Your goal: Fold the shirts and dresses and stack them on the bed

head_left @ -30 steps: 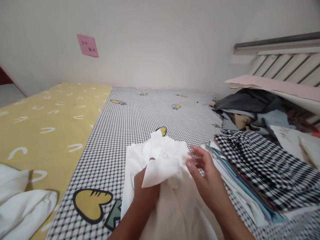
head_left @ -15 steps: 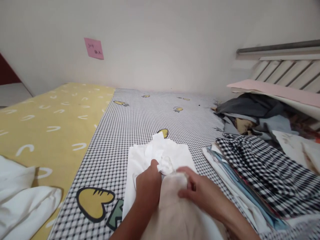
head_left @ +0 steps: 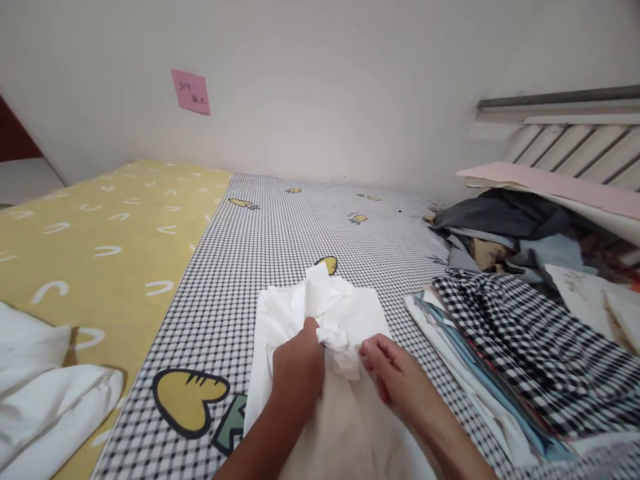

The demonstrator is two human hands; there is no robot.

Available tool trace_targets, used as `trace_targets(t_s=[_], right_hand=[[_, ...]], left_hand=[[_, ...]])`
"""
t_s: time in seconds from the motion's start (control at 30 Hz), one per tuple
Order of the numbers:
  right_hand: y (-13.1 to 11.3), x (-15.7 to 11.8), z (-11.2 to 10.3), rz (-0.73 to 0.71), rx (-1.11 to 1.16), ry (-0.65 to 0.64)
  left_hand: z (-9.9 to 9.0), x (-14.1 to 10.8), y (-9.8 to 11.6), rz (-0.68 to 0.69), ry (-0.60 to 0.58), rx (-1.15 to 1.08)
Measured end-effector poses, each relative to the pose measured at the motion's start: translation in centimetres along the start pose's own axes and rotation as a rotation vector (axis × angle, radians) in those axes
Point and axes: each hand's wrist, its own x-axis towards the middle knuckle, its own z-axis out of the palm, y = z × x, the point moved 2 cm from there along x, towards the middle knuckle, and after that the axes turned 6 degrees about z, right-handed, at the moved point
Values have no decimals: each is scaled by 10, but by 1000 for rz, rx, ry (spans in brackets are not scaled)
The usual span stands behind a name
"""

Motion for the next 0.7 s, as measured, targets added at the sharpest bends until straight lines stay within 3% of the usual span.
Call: trace_targets(t_s=[0.1, 0.17, 0.33, 0.53, 0.6, 0.7], right_hand=[[-3, -1, 9, -73, -300, 52], [-7, -1, 14, -88, -365, 71], [-11, -7, -1, -133, -216, -1], [-4, -11, -31, -163, 12, -241], [8, -3, -37, -70, 150, -197], [26, 7, -46, 73, 220, 72]], left_hand=[[-2, 0, 1, 2, -9, -13], [-2, 0, 0, -6, -16, -25], [-1, -2, 1, 4, -4, -11], [3, -7, 4, 27, -8, -64], [4, -7, 4, 30, -2, -70], [5, -5, 1, 27, -6, -59]])
